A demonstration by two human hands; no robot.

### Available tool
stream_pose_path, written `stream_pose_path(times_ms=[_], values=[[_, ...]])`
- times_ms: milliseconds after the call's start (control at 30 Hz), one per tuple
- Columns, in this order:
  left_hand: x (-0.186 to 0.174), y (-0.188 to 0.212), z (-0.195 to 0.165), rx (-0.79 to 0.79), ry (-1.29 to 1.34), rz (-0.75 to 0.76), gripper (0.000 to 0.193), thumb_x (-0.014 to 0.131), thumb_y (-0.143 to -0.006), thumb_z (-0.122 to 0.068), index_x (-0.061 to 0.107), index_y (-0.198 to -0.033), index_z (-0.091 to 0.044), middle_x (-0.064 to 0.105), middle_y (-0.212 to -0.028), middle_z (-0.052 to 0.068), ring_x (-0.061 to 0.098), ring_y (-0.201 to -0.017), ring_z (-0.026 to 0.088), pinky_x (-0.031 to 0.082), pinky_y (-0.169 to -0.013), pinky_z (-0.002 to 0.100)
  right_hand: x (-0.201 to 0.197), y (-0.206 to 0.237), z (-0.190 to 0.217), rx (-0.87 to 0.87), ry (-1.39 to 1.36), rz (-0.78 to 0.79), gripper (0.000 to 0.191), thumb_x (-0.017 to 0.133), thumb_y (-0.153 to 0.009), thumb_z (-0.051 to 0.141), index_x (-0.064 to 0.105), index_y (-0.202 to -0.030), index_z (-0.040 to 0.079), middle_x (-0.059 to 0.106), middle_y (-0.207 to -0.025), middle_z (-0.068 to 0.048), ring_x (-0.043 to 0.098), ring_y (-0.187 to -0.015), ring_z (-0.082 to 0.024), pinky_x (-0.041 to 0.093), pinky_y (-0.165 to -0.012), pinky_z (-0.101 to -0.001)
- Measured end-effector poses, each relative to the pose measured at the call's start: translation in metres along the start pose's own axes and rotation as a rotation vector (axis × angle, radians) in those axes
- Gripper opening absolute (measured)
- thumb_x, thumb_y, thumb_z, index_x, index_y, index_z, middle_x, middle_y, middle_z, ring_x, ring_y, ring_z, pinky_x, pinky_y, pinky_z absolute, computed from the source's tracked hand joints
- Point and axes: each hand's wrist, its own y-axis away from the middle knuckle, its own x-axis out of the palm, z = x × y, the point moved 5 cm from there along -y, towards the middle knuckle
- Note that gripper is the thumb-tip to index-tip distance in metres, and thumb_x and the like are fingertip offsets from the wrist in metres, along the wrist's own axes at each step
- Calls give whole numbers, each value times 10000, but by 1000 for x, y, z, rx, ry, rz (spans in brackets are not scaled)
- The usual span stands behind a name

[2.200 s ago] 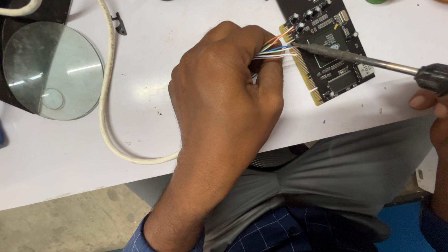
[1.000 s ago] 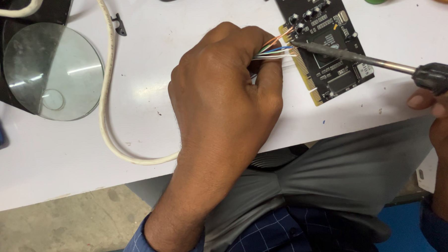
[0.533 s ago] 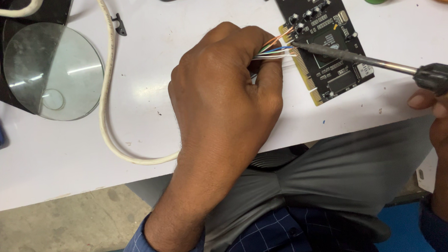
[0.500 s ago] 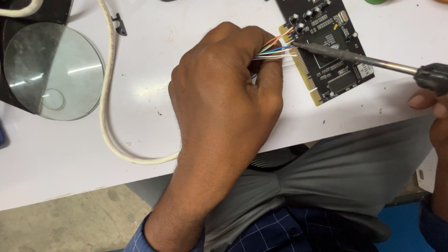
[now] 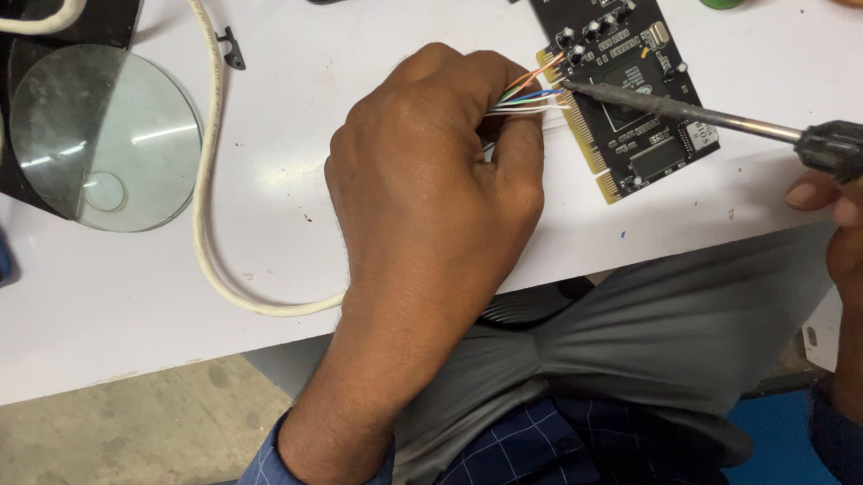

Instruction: The person strips and arranges the ends of a bundle of colored wires, then solders each wire tip to contact points on a black circuit board using a soldering iron, holding the wires in place with one hand while applying the iron with the other.

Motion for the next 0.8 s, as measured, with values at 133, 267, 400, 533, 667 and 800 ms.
stream_pose_path(times_ms=[133, 267, 400, 533, 667, 800], values=[[0, -1, -1, 3, 3, 0, 33, 754, -889, -63, 764, -920, -57, 662, -751, 18, 594, -561, 117, 409, -499, 314, 0, -2, -1, 6, -10, -1, 406, 259, -1244, 216, 400, -1413, -125, 642, -1052, -144, 561, -706, -59, 505, -642, -131], [-1, -1, -1, -5, 1, 8, 14, 755, -893, -66, 763, -901, -60, 656, -741, 21, 593, -557, 124, 405, -500, 325, -1, -2, -2, 10, -12, -6, 406, 264, -1244, 218, 408, -1410, -124, 643, -1047, -140, 557, -697, -60, 502, -635, -131], [-1, -1, -1, -5, -1, 7, 21, 753, -892, -65, 765, -908, -60, 655, -742, 20, 591, -557, 126, 404, -502, 327, -1, -3, -1, 9, -12, -5, 405, 270, -1244, 220, 416, -1406, -122, 645, -1041, -135, 554, -688, -60, 499, -628, -130], [-1, -1, 0, -8, 8, 4, 20, 756, -897, -75, 763, -904, -58, 653, -737, 18, 588, -554, 122, 400, -499, 323, -1, -3, 0, 7, -9, -7, 405, 275, -1243, 222, 424, -1402, -120, 646, -1036, -131, 551, -679, -61, 496, -621, -130], [-1, -1, 0, -15, 4, 9, 20, 757, -901, -78, 766, -904, -60, 655, -733, 13, 584, -541, 114, 396, -489, 317, -1, -1, 0, 9, -13, -3, 404, 281, -1243, 224, 432, -1399, -118, 648, -1030, -126, 548, -671, -61, 492, -614, -129], [0, -2, 0, -11, -5, 13, 18, 757, -900, -76, 766, -901, -61, 660, -737, 12, 592, -546, 110, 401, -490, 313, 0, 0, 0, 12, -13, 1, 404, 286, -1243, 226, 440, -1395, -116, 650, -1024, -122, 544, -662, -61, 489, -607, -129]])
